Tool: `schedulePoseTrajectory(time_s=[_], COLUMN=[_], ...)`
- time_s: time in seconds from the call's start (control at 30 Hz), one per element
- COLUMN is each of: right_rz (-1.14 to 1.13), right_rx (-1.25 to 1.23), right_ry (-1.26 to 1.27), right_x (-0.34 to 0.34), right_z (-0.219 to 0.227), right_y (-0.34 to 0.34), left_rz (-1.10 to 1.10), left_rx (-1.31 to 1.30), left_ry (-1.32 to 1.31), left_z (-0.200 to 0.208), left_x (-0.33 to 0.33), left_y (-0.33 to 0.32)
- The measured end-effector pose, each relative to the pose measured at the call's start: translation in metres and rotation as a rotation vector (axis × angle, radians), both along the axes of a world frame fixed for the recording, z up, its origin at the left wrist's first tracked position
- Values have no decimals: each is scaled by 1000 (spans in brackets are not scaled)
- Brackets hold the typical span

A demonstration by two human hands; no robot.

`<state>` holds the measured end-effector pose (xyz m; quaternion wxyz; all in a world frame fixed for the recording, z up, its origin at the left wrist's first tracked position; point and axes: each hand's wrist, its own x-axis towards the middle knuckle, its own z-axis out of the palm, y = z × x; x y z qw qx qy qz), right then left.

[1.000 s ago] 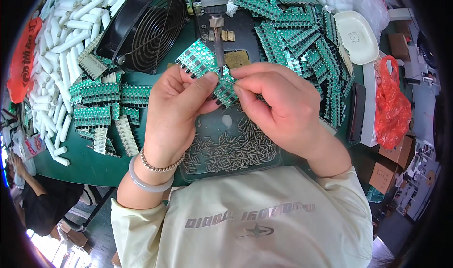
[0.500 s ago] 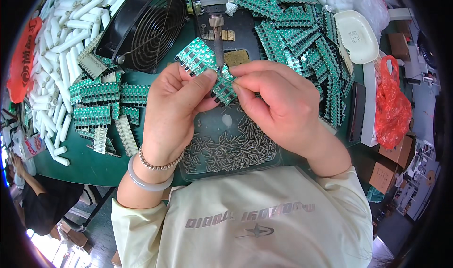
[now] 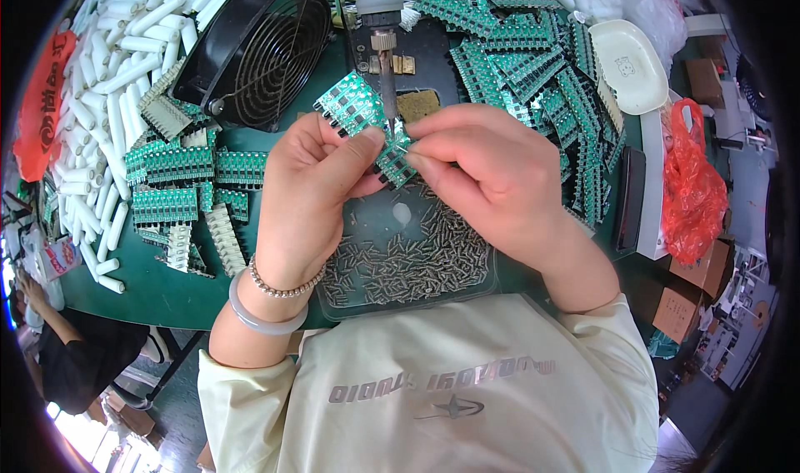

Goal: Inserting small metal pins into printed circuit boards at an assembly workbench.

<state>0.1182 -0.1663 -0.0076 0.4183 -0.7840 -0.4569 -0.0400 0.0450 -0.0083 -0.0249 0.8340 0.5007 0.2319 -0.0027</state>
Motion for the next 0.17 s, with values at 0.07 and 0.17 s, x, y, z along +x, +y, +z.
schedulePoseTrajectory(time_s=[0.07,0.17], right_rz=[7,-45], right_rx=[-2,-55], right_ry=[55,158], right_x=[0,-2], right_z=[10,25], right_y=[-5,-21], left_rz=[0,-20], left_rx=[17,20], left_ry=[-12,-19], left_z=[-2,-2], left_x=[-1,-2], left_y=[0,2])
